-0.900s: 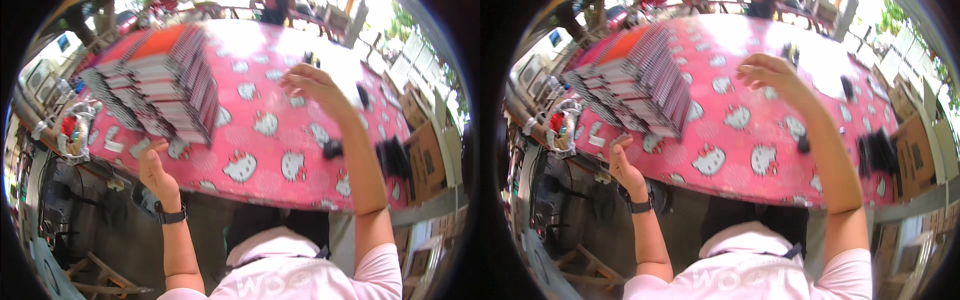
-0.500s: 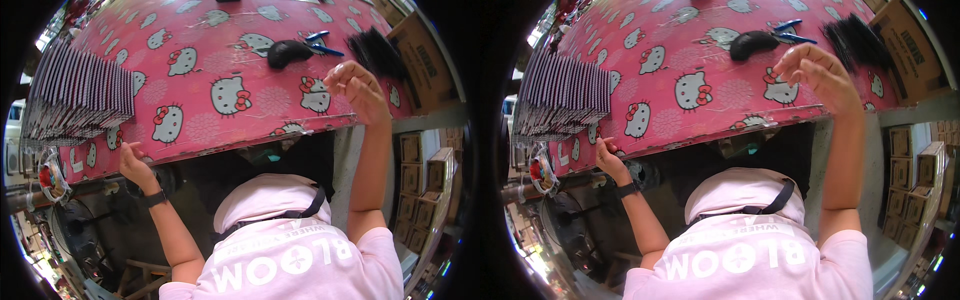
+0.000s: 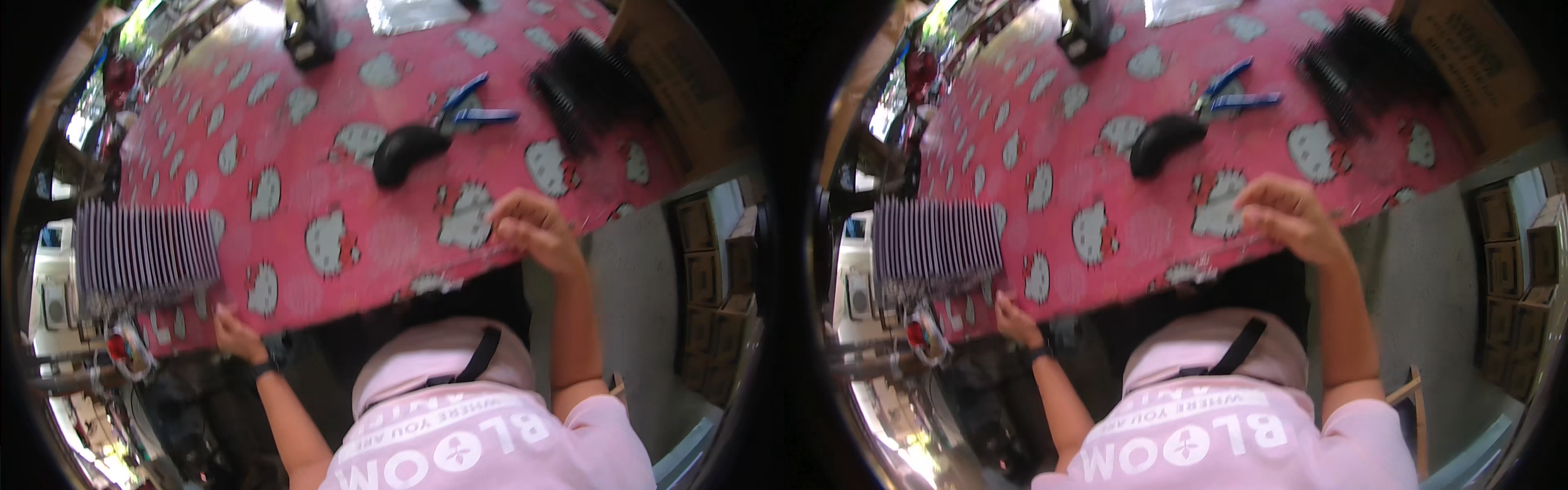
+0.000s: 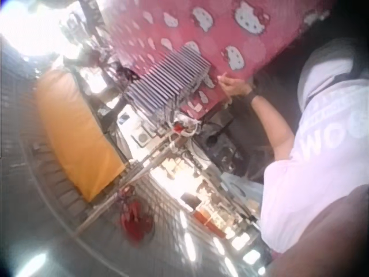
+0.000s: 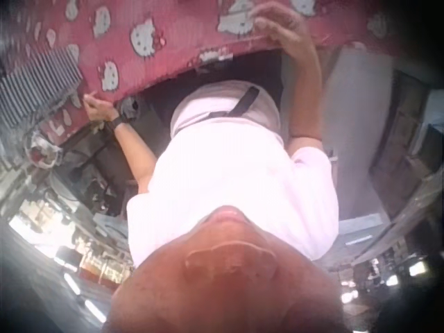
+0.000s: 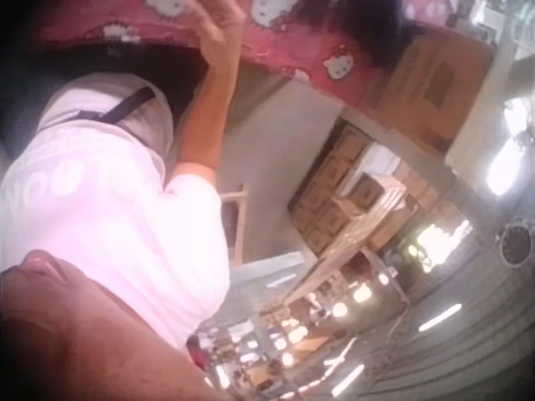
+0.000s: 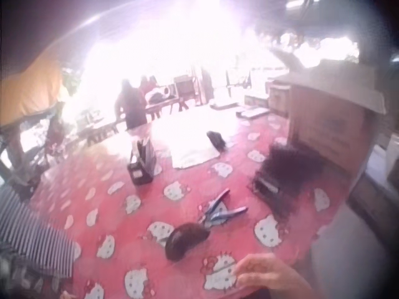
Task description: The person removes stacks of notebooks from a cardboard box and places them on a table. They handle green, yellow, and blue notebooks, arranging them into separate piles on the table surface.
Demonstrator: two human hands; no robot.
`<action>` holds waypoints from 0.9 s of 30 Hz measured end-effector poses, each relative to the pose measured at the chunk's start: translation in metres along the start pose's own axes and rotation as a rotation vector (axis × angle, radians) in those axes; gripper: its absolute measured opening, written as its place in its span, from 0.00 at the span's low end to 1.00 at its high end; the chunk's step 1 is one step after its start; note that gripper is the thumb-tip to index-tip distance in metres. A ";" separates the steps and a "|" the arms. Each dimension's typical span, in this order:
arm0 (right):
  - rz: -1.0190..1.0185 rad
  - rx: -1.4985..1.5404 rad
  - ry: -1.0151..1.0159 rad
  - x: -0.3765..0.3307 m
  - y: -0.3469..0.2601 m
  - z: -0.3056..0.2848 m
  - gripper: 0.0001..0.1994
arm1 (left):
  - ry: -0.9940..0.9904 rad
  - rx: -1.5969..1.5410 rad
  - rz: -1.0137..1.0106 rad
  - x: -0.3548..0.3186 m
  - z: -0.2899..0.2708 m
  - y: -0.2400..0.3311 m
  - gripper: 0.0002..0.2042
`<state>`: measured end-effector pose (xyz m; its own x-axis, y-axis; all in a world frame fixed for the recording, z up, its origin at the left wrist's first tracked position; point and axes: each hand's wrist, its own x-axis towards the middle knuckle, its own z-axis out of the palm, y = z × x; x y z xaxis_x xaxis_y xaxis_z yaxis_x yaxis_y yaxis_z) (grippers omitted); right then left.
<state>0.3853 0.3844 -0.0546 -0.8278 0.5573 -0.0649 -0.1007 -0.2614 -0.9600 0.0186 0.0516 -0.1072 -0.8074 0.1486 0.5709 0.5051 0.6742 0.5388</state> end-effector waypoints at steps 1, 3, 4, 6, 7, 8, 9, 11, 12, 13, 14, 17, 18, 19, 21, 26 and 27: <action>0.058 0.053 -0.003 0.000 0.000 -0.002 0.06 | 0.010 -0.059 0.018 -0.001 0.000 0.006 0.20; 0.073 0.055 -0.047 0.005 -0.002 0.001 0.05 | -0.010 -0.062 -0.065 -0.005 -0.010 0.002 0.20; -0.029 -0.023 -0.120 0.008 0.007 -0.002 0.04 | -0.048 -0.068 -0.074 -0.002 -0.014 0.001 0.20; 0.016 0.100 -0.187 0.003 0.007 -0.004 0.04 | -0.105 -0.005 -0.094 -0.002 -0.014 0.004 0.15; 0.007 0.062 -0.229 0.006 0.006 -0.004 0.04 | -0.011 0.012 -0.033 -0.005 -0.015 0.012 0.21; -0.039 -0.053 -0.256 0.004 0.003 -0.006 0.04 | -0.154 0.082 -0.144 -0.005 -0.021 -0.006 0.20; -0.051 -0.095 -0.278 0.005 0.005 -0.008 0.04 | -0.048 -0.009 -0.138 -0.009 -0.020 0.057 0.24; -0.076 -0.104 -0.344 0.007 0.005 -0.005 0.04 | -0.079 0.052 -0.133 -0.006 -0.022 0.055 0.22; -0.069 -0.113 -0.403 0.008 0.004 -0.003 0.04 | -0.092 0.062 -0.129 -0.004 -0.022 0.055 0.21; -0.082 -0.214 -0.414 0.010 0.004 0.000 0.05 | -0.098 0.081 -0.124 -0.002 -0.022 0.051 0.19; -0.089 -0.410 -0.402 0.008 0.001 0.004 0.08 | -0.080 0.082 -0.114 -0.004 -0.021 0.045 0.19; 0.014 -0.477 -0.445 0.014 -0.005 0.005 0.10 | -0.011 0.087 -0.078 -0.009 -0.016 0.015 0.18; 0.051 -0.425 -0.459 0.018 -0.001 0.002 0.10 | 0.017 0.088 -0.061 -0.006 -0.011 0.010 0.18; 0.093 -0.367 -0.475 0.021 -0.006 -0.002 0.11 | 0.039 0.096 -0.046 -0.002 -0.010 0.013 0.18; 0.096 -0.282 -0.527 0.019 -0.028 -0.016 0.14 | -0.032 0.220 0.012 0.002 -0.007 0.027 0.17; 0.060 0.048 -0.705 -0.004 -0.191 -0.067 0.24 | -0.136 0.373 0.052 0.005 -0.022 0.054 0.16; -0.089 -0.028 -0.607 -0.032 -0.239 -0.080 0.24 | -0.127 0.347 -0.065 0.014 0.006 0.060 0.15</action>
<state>0.4801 0.4920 0.1555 -0.9842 0.0257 0.1750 -0.1764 -0.2092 -0.9618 0.0361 0.0988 -0.0704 -0.8771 0.1712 0.4488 0.3354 0.8871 0.3170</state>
